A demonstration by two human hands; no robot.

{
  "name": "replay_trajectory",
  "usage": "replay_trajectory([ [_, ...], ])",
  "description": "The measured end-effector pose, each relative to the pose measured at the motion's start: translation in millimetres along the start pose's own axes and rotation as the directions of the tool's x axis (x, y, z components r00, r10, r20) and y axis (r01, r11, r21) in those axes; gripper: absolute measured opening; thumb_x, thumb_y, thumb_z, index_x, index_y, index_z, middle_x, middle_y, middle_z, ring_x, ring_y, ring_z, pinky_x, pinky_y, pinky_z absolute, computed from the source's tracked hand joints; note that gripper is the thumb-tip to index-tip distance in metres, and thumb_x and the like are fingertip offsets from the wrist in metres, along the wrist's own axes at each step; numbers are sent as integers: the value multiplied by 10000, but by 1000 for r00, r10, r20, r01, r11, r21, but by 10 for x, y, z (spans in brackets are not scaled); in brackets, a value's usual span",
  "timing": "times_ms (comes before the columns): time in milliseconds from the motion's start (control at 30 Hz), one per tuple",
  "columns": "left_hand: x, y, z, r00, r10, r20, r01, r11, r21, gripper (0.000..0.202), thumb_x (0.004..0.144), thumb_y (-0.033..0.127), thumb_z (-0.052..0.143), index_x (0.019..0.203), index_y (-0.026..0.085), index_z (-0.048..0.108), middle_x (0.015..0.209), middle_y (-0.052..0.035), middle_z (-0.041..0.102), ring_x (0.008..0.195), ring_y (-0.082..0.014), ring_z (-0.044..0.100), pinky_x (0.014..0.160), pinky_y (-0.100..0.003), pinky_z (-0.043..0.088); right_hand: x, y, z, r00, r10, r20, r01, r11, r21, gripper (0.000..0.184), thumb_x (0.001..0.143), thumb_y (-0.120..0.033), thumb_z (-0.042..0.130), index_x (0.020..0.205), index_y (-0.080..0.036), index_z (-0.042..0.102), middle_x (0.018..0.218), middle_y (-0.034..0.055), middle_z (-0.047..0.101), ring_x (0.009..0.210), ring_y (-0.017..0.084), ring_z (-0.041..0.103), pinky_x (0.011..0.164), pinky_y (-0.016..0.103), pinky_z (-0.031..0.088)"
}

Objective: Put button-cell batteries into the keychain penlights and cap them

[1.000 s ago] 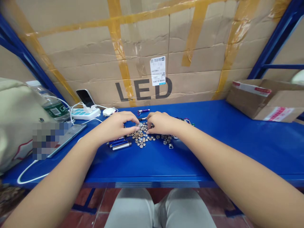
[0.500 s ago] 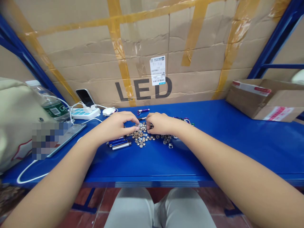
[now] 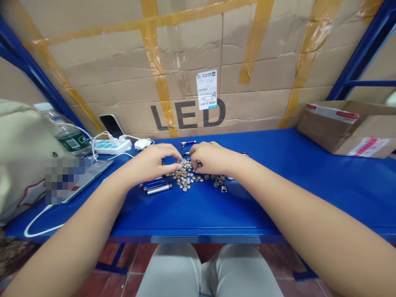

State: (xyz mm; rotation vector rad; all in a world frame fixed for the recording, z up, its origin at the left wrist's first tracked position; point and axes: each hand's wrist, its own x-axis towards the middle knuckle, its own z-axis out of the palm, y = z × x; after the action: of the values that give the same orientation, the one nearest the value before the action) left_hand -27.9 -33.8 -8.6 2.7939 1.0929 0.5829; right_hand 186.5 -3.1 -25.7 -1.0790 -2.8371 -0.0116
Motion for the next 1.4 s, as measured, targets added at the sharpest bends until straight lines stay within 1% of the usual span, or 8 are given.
replay_trajectory([
  [167, 0, 2, 1, 1000, -6, -2, 6, 1000, 4, 99, 869, 232, 640, 914, 173, 705, 980, -39, 710, 956, -186, 638, 893, -333, 475, -47, 21, -57, 994, 48, 102, -52, 998, 32, 135, 773, -229, 648, 817, -262, 772, 1338, 77, 591, 1228, 307, 531, 982, 466, 413],
  [233, 4, 2, 0, 1000, -6, 0, 6, 1000, 5, 104, 872, 238, 639, 918, 173, 706, 983, -39, 710, 963, -188, 636, 896, -336, 475, -69, 36, -83, 987, 64, 150, -74, 995, 65, 136, 781, -302, 661, 841, -265, 777, 1363, 78, 574, 1262, 322, 502, 1003, 472, 404],
  [333, 12, -1, -3, 1000, -5, 7, 5, 1000, 4, 103, 871, 238, 642, 913, 172, 709, 982, -39, 708, 962, -187, 636, 901, -337, 473, -85, 41, -105, 979, 30, 199, -53, 992, 111, 200, 780, -400, 675, 890, -270, 780, 1365, 77, 576, 1288, 333, 477, 1026, 480, 391],
  [533, 10, -16, -4, 1000, -1, 17, 1, 1000, 4, 108, 870, 249, 642, 912, 176, 710, 980, -40, 705, 964, -186, 636, 920, -339, 472, -83, 9, -116, 975, 1, 224, -31, 991, 132, 192, 795, -352, 662, 925, -277, 782, 1376, 75, 575, 1312, 326, 462, 1039, 484, 382],
  [833, 5, -14, 3, 1000, -1, 17, 1, 1000, 7, 105, 864, 242, 642, 908, 182, 715, 974, -44, 705, 960, -190, 639, 928, -343, 478, -75, 15, -99, 972, -7, 235, -18, 994, 105, 187, 808, -287, 633, 920, -271, 781, 1339, 64, 607, 1254, 304, 514, 1010, 458, 413],
  [967, 2, -17, 5, 1000, -8, 13, 8, 1000, 2, 110, 862, 243, 646, 911, 177, 718, 970, -43, 705, 950, -186, 637, 918, -333, 477, -90, 24, -107, 968, -40, 248, 8, 992, 129, 177, 798, -276, 638, 906, -259, 777, 1294, 58, 636, 1193, 279, 559, 982, 416, 442],
  [1200, 13, -44, 9, 1000, 2, 25, -2, 1000, 19, 129, 868, 259, 634, 929, 180, 717, 979, -50, 703, 942, -194, 636, 909, -343, 477, -114, 53, -110, 962, -89, 257, 43, 983, 179, 222, 796, -206, 620, 957, -265, 762, 1269, 41, 647, 1196, 255, 560, 985, 382, 440],
  [1400, 14, -48, 5, 1000, -1, 29, 0, 1000, 25, 130, 867, 263, 627, 925, 187, 716, 985, -50, 706, 946, -198, 639, 913, -348, 478, -115, 41, -111, 961, -96, 261, 46, 980, 194, 217, 806, -209, 605, 944, -274, 760, 1271, 35, 642, 1185, 252, 561, 977, 387, 444],
])
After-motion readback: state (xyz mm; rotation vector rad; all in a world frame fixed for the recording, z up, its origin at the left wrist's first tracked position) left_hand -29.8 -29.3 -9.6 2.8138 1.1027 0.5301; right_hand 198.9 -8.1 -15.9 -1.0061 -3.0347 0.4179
